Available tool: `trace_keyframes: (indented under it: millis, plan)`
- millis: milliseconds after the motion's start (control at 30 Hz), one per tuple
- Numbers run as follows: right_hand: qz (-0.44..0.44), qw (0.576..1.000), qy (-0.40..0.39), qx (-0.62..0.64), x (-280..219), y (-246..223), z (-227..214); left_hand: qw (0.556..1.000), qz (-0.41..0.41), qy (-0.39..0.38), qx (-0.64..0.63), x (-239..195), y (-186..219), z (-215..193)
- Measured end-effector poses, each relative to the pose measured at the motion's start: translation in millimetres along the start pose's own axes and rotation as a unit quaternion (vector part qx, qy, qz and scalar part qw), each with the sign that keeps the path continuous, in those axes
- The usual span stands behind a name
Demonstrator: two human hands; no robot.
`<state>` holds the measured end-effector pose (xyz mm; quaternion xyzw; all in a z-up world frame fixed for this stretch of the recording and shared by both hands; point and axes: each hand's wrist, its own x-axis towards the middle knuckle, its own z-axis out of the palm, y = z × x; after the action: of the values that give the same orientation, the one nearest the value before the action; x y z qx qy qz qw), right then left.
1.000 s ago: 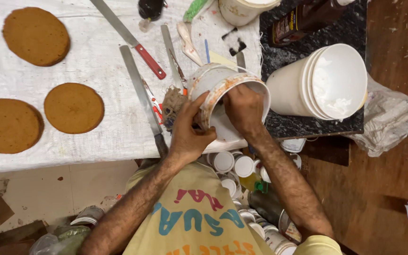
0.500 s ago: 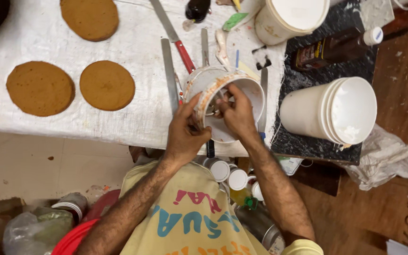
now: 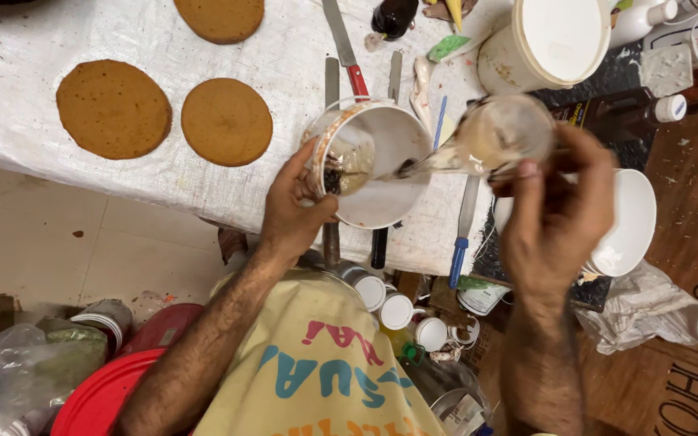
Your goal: The person pours a dark liquid into a small cup, mixes it into a bowl of thick dark sauce, and then spreads the mixture onto several small circular cake bases using a spatula.
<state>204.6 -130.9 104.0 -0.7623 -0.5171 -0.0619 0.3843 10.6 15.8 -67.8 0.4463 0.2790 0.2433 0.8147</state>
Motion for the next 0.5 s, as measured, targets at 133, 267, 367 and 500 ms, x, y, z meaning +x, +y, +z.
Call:
trace_keyframes:
  millis: [133, 267, 367, 500]
  plan:
    - [-0.134, 0.983, 0.058, -0.109, 12, -4, -19, 0.999, -0.019, 0.012, -0.047, -3, 3, -10]
    - [-0.208, 0.963, 0.078, -0.151, 1, -8, 2, 1.000, -0.007, 0.024, -0.014, -8, -1, -18]
    - [-0.220, 0.959, 0.025, -0.178, -20, -10, 49, 0.999, -0.005, 0.033, -0.007, -12, -5, -22]
    - [-0.205, 0.956, -0.115, -0.173, -30, 2, 125, 0.989, 0.092, 0.035, 0.108, -16, -7, -26]
